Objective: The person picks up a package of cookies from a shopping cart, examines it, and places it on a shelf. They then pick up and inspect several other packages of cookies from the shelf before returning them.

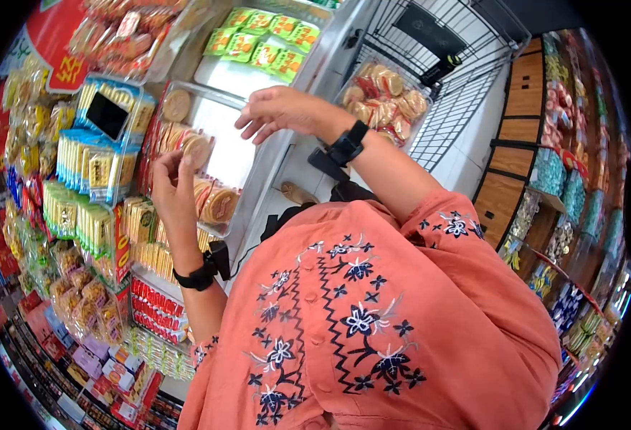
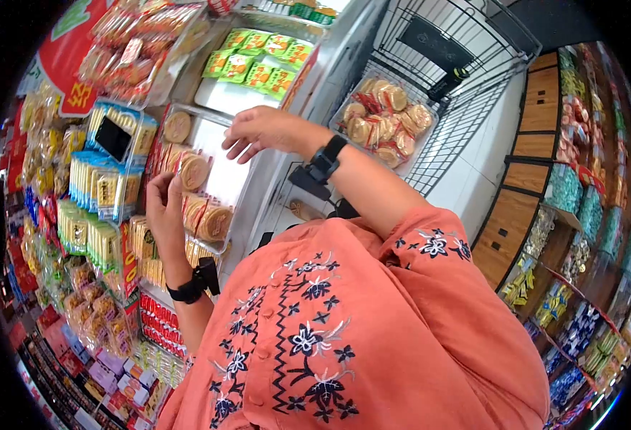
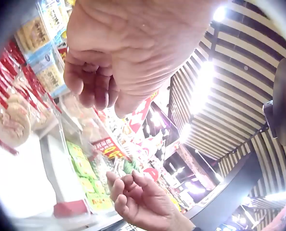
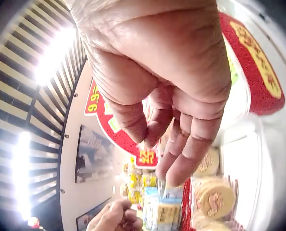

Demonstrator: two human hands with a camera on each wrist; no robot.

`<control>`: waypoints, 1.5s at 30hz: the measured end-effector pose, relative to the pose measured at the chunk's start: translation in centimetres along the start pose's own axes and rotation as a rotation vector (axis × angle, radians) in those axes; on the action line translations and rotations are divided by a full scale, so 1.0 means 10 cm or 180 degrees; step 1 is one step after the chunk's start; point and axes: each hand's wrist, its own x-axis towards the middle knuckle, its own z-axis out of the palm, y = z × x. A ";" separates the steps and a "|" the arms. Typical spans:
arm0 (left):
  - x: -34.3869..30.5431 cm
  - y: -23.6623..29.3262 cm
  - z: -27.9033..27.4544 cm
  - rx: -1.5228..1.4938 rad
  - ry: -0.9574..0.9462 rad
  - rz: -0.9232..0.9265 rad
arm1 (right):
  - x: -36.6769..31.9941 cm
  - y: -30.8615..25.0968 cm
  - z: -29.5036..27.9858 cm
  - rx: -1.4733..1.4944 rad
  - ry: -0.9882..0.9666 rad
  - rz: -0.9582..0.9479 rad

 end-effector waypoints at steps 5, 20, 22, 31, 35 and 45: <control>-0.10 0.15 0.50 -0.0470 -0.0395 -0.0196 | -0.67 -0.18 -0.81 -0.0025 0.1009 -0.0454; 0.00 0.32 1.37 -0.0351 -0.1072 -0.0469 | -1.54 1.38 -2.93 -0.0459 0.3093 0.0724; 0.01 0.33 1.43 -0.0282 -0.1171 -0.0600 | -1.46 1.46 -2.86 -0.0657 0.3169 0.0830; -0.02 0.37 1.54 -0.0047 -0.1267 -0.0688 | -1.18 1.89 -3.08 -0.1422 0.3259 0.1272; -0.04 0.31 1.57 -0.0148 -0.1289 -0.0668 | -1.17 1.87 -3.08 -0.2672 0.3206 0.0914; 0.14 0.40 1.84 -0.0384 -0.1609 -0.0510 | -1.69 0.56 -2.53 -0.0977 0.2505 -0.0051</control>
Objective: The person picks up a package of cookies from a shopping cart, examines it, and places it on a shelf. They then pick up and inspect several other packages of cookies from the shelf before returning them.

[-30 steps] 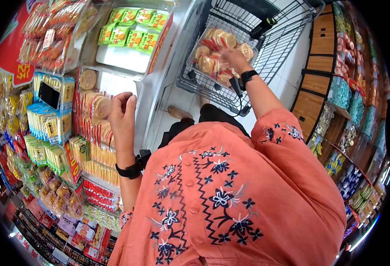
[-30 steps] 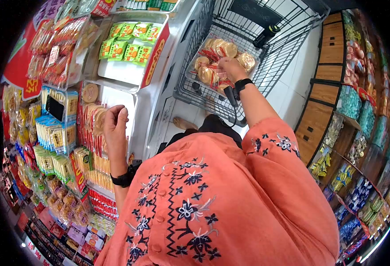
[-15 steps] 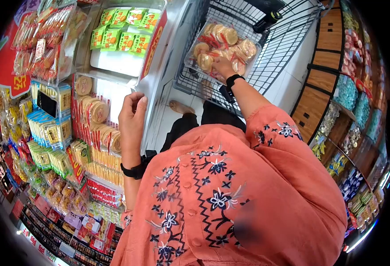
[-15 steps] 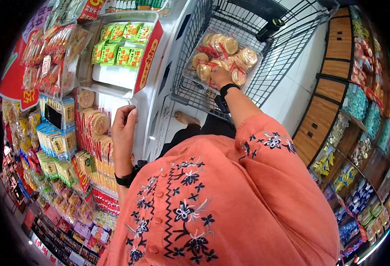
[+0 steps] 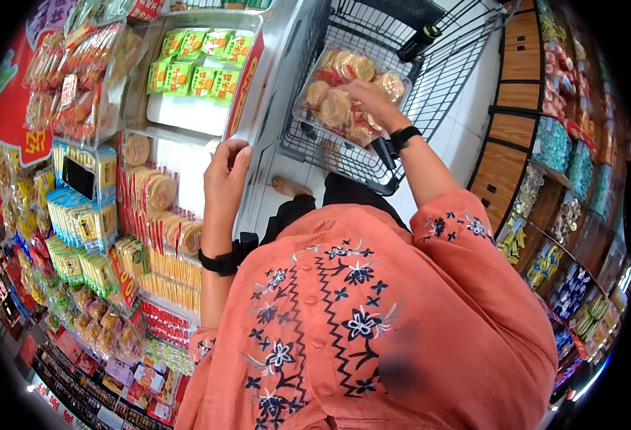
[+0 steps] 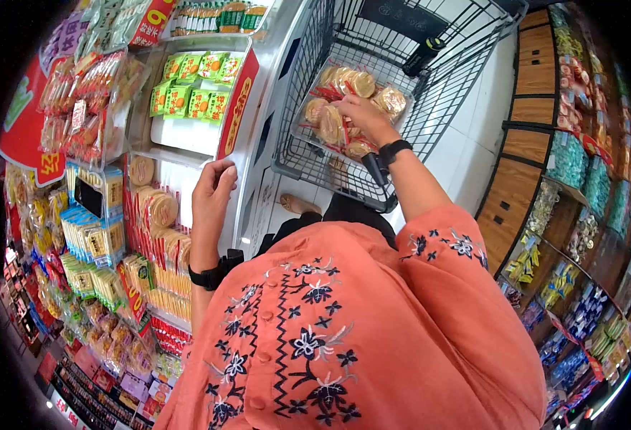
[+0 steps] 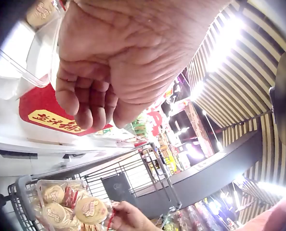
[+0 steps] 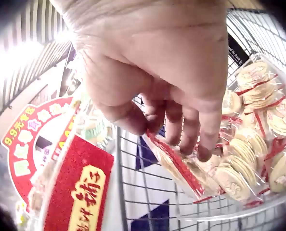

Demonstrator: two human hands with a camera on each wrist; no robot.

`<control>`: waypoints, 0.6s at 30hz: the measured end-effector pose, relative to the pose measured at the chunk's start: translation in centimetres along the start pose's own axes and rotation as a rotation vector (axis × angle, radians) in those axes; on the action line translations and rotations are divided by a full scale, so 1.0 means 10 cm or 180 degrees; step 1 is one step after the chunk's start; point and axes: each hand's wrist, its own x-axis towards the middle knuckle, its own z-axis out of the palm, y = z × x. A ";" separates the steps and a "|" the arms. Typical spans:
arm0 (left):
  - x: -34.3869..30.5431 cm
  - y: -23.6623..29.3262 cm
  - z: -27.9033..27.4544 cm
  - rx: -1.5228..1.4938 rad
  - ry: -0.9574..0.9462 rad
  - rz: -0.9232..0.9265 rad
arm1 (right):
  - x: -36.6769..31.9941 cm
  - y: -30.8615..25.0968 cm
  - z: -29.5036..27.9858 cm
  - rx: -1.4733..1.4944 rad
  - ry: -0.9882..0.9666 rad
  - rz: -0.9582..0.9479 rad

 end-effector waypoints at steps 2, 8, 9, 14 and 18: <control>0.08 0.05 0.04 -0.0073 -0.0141 -0.0052 | -0.09 -0.16 -0.14 0.0768 -0.0140 0.0177; 0.24 0.33 0.12 -0.0624 -0.0500 -0.0030 | -0.51 -1.01 -0.07 0.1886 -0.1002 -0.0155; 0.24 0.38 0.12 -0.0760 -0.0605 -0.0064 | -0.59 -1.14 0.01 0.1916 -0.1151 -0.0180; 0.15 0.58 0.11 -0.1388 -0.0871 -0.0158 | -0.70 -1.42 0.41 0.2034 -0.1474 -0.0369; 0.01 0.54 -0.07 -0.1879 -0.1096 -0.0213 | -0.69 -1.56 0.77 0.1630 -0.1828 -0.0397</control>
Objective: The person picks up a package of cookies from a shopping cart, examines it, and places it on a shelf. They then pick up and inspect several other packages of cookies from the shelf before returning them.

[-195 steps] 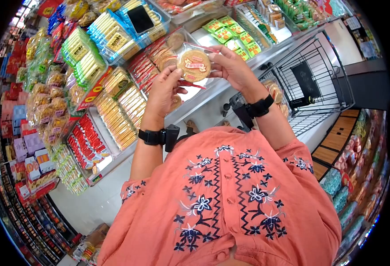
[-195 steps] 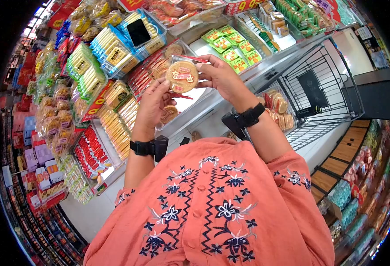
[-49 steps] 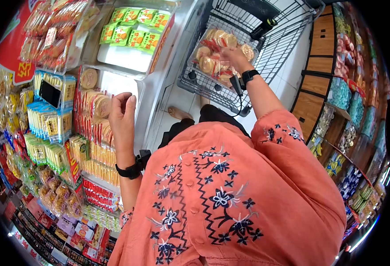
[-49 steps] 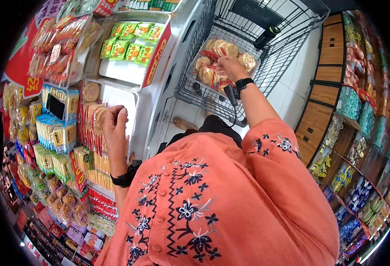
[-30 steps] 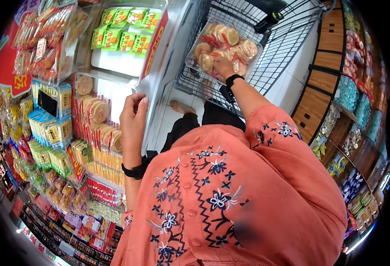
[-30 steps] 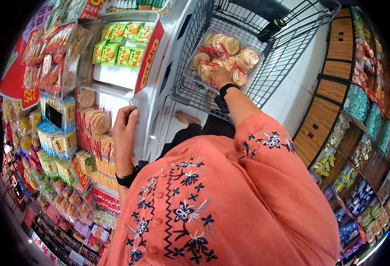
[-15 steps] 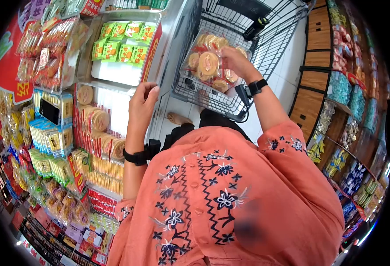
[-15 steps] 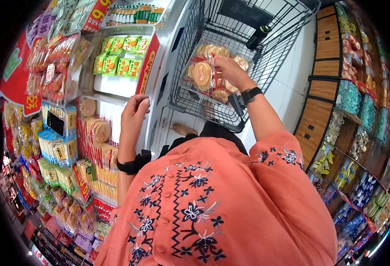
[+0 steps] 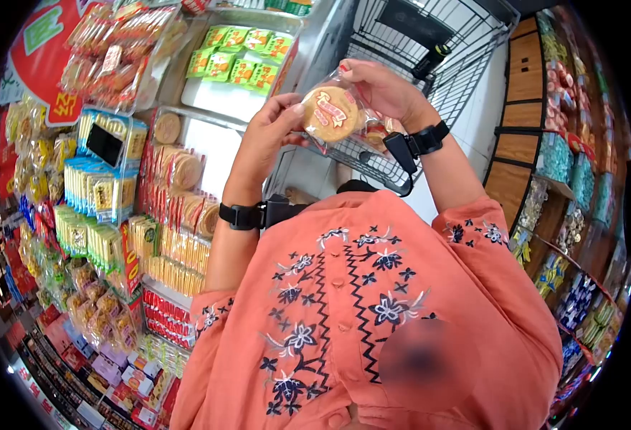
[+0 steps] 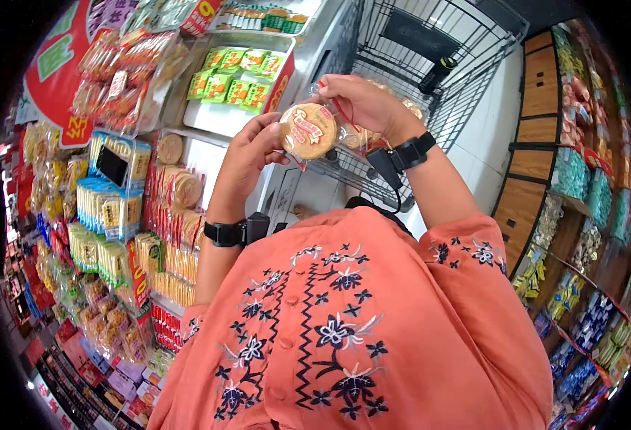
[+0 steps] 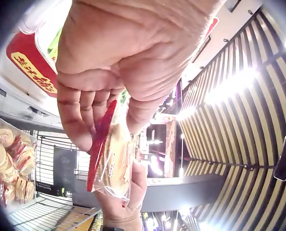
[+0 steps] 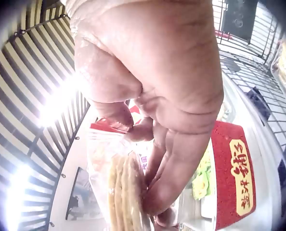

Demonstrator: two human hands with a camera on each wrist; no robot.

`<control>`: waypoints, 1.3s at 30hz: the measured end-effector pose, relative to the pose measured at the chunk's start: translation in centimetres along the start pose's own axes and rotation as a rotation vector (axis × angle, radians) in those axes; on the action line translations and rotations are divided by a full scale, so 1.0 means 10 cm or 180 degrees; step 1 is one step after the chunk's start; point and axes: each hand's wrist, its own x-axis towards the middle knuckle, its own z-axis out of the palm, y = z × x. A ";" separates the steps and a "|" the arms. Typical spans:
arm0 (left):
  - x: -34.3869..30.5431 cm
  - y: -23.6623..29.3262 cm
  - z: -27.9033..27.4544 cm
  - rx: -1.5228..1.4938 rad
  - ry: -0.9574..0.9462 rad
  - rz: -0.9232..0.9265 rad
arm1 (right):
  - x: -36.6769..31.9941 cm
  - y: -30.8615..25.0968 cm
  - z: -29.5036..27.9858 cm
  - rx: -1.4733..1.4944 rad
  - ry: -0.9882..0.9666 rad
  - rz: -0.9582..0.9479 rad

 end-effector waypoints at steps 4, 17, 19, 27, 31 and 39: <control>-0.19 -0.06 -0.24 -0.0195 0.0111 0.0038 | 0.21 0.20 0.17 -0.0198 -0.0001 0.0011; -0.75 -0.21 -0.81 -0.1179 0.1047 0.0921 | 0.61 0.53 1.15 -0.0683 -0.0299 0.0505; -0.81 -0.22 -0.85 -0.1154 0.1114 0.0933 | 0.70 0.62 1.21 -0.0805 -0.0299 0.0521; -1.02 -0.30 -1.04 -0.1071 0.1248 0.0876 | 0.89 0.79 1.37 -0.0978 -0.0429 0.0689; -1.11 -0.25 -1.11 -0.0583 0.1458 0.0640 | 0.93 0.80 1.43 -0.1164 -0.0402 0.0782; -1.20 0.30 -1.61 0.3722 0.2082 0.1160 | 1.19 0.93 1.46 -0.2628 -0.0713 0.0332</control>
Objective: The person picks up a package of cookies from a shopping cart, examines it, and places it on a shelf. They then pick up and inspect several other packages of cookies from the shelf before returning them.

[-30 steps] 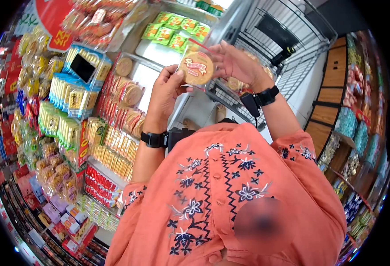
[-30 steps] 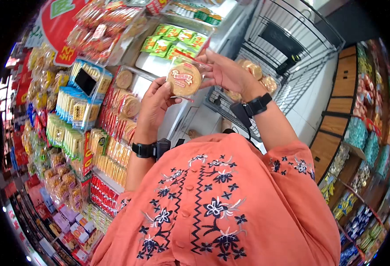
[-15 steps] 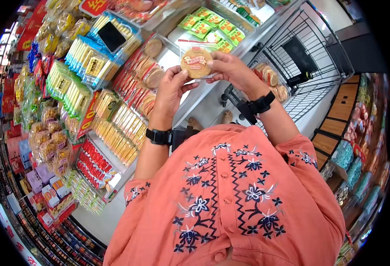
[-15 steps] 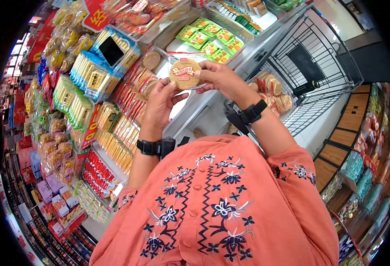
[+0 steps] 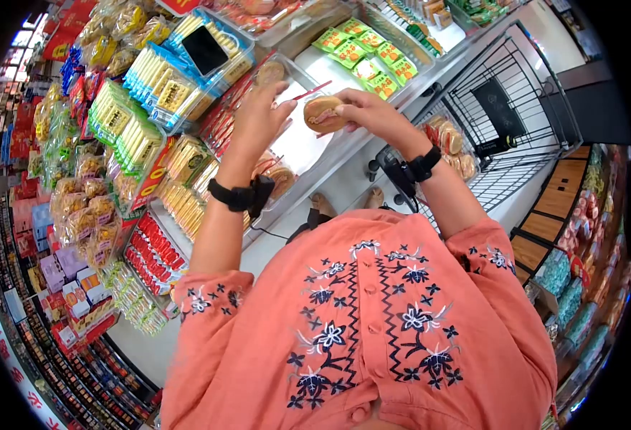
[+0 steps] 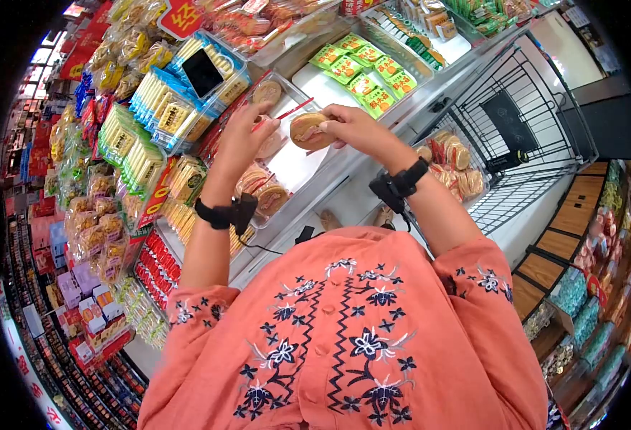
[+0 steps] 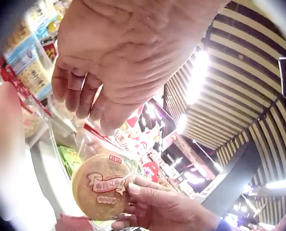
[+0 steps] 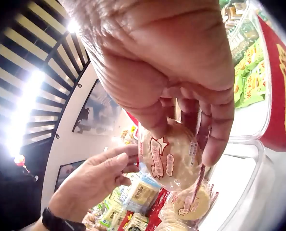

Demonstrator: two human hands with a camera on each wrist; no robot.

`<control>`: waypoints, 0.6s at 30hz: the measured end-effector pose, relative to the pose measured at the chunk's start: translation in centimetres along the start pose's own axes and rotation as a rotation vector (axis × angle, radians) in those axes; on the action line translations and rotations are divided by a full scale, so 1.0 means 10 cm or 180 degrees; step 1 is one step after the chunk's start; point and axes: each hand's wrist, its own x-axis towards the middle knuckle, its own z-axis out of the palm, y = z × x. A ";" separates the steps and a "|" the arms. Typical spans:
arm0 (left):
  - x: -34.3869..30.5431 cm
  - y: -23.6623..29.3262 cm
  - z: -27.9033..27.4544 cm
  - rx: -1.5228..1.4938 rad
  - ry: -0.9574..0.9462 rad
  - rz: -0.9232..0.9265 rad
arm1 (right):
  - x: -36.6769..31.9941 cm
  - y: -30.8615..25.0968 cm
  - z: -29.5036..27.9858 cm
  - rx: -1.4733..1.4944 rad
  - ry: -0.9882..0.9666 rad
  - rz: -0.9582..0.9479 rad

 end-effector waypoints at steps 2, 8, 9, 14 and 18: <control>0.16 -0.16 0.06 0.0188 -0.0049 0.0479 | 0.12 -0.03 0.02 -0.0344 0.0083 -0.0041; 0.56 -0.36 0.07 0.0178 -0.0610 0.0414 | 0.61 0.16 0.15 -0.0248 0.0565 -0.0628; 0.62 -0.41 0.08 0.0094 -0.0684 0.0413 | 0.69 0.19 0.18 -0.0191 0.0594 -0.0637; 0.83 -0.73 0.10 0.0142 -0.0707 0.0425 | 0.93 0.30 0.24 -0.0910 0.1144 -0.0719; 0.89 -0.90 0.14 0.0381 -0.0359 0.0594 | 1.11 0.48 0.36 -0.1317 0.1578 -0.0888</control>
